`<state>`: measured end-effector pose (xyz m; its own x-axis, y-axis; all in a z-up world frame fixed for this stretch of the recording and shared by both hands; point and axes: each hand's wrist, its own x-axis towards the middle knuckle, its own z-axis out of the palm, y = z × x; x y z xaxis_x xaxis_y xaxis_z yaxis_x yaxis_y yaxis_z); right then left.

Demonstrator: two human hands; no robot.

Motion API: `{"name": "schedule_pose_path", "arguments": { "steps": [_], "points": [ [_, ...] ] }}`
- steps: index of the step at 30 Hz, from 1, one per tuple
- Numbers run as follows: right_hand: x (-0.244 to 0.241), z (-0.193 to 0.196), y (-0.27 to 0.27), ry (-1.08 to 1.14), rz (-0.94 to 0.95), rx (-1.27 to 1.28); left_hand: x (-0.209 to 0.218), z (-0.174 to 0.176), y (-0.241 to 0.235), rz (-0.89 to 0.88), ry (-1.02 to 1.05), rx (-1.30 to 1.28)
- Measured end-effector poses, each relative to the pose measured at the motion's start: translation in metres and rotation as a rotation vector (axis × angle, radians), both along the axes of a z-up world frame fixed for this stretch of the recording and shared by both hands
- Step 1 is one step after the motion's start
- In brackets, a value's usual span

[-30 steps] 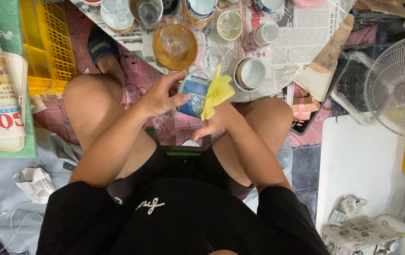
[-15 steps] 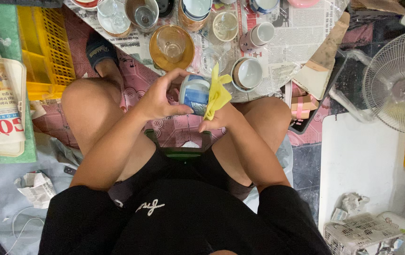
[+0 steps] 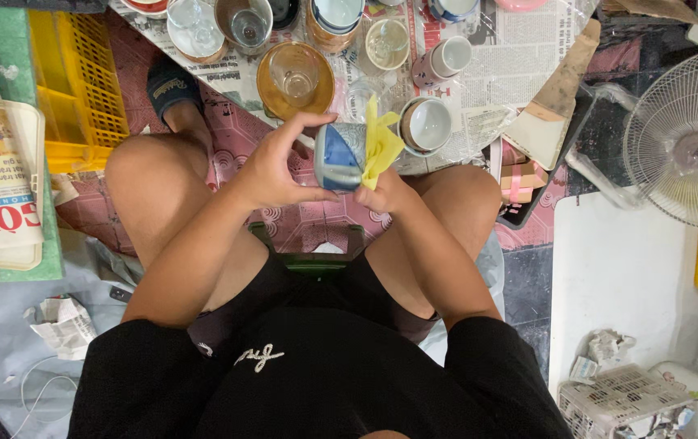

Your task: The person wipes various ceramic cups and a small pink plate with a yellow cloth. They handle each item one at a time, wiping the exterior and interior surfaces, then place them back on the table.

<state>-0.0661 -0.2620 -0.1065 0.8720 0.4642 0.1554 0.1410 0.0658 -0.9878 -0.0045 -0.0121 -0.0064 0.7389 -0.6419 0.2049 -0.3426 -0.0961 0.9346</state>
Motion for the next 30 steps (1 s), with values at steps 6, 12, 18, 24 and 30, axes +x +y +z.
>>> {"name": "schedule_pose_path", "arguments": {
  "steps": [6,12,18,24,30],
  "points": [
    [0.003,0.000,0.004,-0.003,-0.140,-0.074,-0.003,-0.003,-0.005,0.093,-0.258,-0.019],
    [0.003,0.006,0.011,0.279,-0.310,0.166,0.004,-0.006,-0.002,0.157,-0.224,-0.100],
    [-0.007,0.036,-0.022,0.298,-0.624,-0.198,0.002,-0.022,0.012,0.148,0.145,-0.378],
    [0.002,0.081,-0.024,-0.186,-0.247,-0.306,-0.014,-0.032,-0.005,0.018,0.132,-0.388],
    [-0.016,0.099,-0.040,-0.052,-0.373,-0.552,-0.032,-0.036,-0.054,-0.074,-0.097,-0.335]
  ]
}}
